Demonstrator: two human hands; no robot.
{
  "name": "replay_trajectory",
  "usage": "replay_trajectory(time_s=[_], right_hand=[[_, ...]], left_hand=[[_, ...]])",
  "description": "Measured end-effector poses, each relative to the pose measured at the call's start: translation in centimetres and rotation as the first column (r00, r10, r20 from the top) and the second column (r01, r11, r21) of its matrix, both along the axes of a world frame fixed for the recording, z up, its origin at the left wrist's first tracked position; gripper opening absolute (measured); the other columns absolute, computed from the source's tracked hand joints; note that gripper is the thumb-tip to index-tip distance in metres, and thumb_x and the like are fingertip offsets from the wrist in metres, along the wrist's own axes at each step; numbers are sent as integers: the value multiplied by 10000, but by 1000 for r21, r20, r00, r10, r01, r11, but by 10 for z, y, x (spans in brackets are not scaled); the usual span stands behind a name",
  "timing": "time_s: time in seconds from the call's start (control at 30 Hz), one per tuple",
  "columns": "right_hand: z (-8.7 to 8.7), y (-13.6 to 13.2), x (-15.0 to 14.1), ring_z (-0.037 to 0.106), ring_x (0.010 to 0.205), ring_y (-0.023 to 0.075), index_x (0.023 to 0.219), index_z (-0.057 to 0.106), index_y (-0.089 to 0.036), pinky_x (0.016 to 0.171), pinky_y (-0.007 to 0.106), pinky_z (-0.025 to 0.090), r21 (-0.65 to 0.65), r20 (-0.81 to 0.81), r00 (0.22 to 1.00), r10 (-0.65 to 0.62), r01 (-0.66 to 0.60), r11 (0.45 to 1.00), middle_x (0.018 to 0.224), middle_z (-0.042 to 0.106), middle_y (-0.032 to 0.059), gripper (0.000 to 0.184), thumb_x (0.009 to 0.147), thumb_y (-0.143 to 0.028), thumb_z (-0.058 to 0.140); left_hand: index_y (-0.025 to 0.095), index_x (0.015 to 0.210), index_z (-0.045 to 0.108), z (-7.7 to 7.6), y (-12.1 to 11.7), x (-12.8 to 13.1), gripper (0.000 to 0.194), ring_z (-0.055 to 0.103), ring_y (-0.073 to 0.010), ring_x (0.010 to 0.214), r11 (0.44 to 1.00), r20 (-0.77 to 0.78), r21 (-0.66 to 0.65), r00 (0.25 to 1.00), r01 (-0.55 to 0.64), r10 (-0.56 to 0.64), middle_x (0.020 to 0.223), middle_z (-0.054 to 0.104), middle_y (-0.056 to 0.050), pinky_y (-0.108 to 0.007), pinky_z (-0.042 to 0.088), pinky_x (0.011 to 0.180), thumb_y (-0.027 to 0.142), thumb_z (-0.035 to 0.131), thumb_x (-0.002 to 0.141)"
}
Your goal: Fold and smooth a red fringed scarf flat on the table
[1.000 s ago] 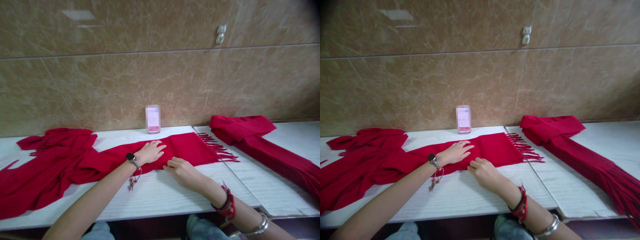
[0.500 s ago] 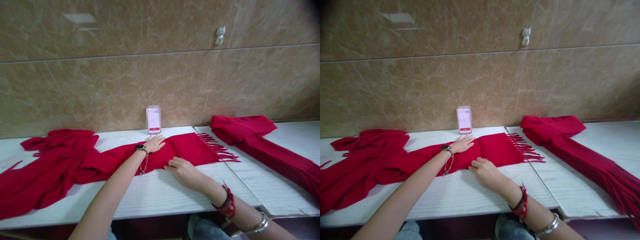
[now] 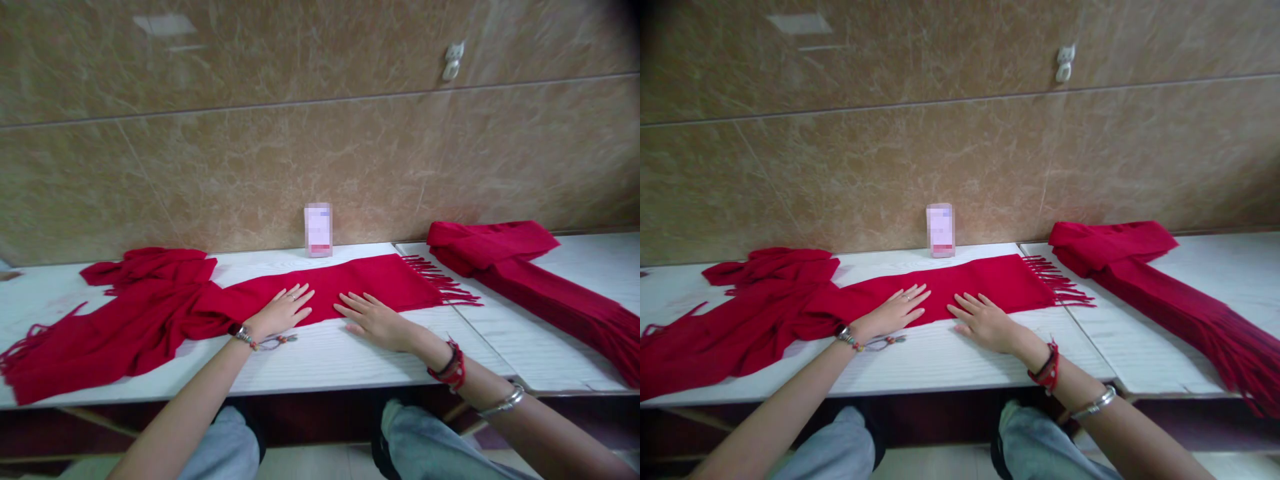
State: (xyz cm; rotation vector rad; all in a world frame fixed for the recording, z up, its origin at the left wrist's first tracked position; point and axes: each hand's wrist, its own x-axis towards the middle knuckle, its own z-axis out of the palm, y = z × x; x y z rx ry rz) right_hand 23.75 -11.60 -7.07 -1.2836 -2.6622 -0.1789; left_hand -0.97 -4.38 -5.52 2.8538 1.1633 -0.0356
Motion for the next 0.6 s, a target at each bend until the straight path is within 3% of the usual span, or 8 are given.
replay_trajectory(time_s=[0.17, 0.27, 0.37, 0.47, 0.6], right_hand=[[8, 1, -3, 352, 1239, 274, 1305, 407, -157, 987, 483, 309, -17, -2, 1000, -13, 13, 1000, 1347, 398, 150, 440, 904, -333, 367], [18, 2, -13, 421, 1191, 252, 1241, 485, -145, 983, 437, 334, 21, -50, 999, -23, 24, 999, 1284, 481, 139, 398, 864, -269, 450], [26, 5, -30, 506, 1096, 226, 1191, 528, -150, 924, 355, 400, 26, -85, 996, -1, 3, 1000, 1197, 555, 122, 382, 818, -226, 507], [30, 8, -50, 548, 1019, 204, 1136, 564, -164, 857, 294, 428, -8, -57, 998, -21, 20, 1000, 1122, 597, 100, 336, 808, -205, 501], [31, 13, -71, 559, 962, 191, 1074, 589, -154, 813, 263, 419, 1, 13, 998, -60, 60, 998, 1051, 616, 97, 303, 802, -115, 464]], left_hand=[[225, 1352, 299, 7, -4, -2, 495, 156, -234, 1322, 998, 9, 36, 999, 48, -48, 1445, 215, -85, -428, 181, 1042, 418, 358, 900], [221, 1308, 380, 20, -12, -4, 529, 311, -246, 1249, 990, 45, 99, 993, 105, -109, 1370, 347, -81, -372, 279, 1000, 440, 470, 835], [221, 1259, 433, 32, -21, -9, 474, 479, -203, 1078, 982, 49, 135, 989, 130, -138, 1231, 465, -61, -287, 386, 894, 255, 515, 794], [222, 1212, 465, 37, -24, -15, 518, 516, -180, 1001, 980, -1, 149, 991, 131, -132, 1154, 501, -57, -249, 427, 801, 38, 452, 728], [189, 1104, 526, 36, -21, -24, 398, 538, -193, 945, 967, -38, 222, 992, 122, -117, 1062, 537, -69, -271, 447, 753, 29, 435, 752]])
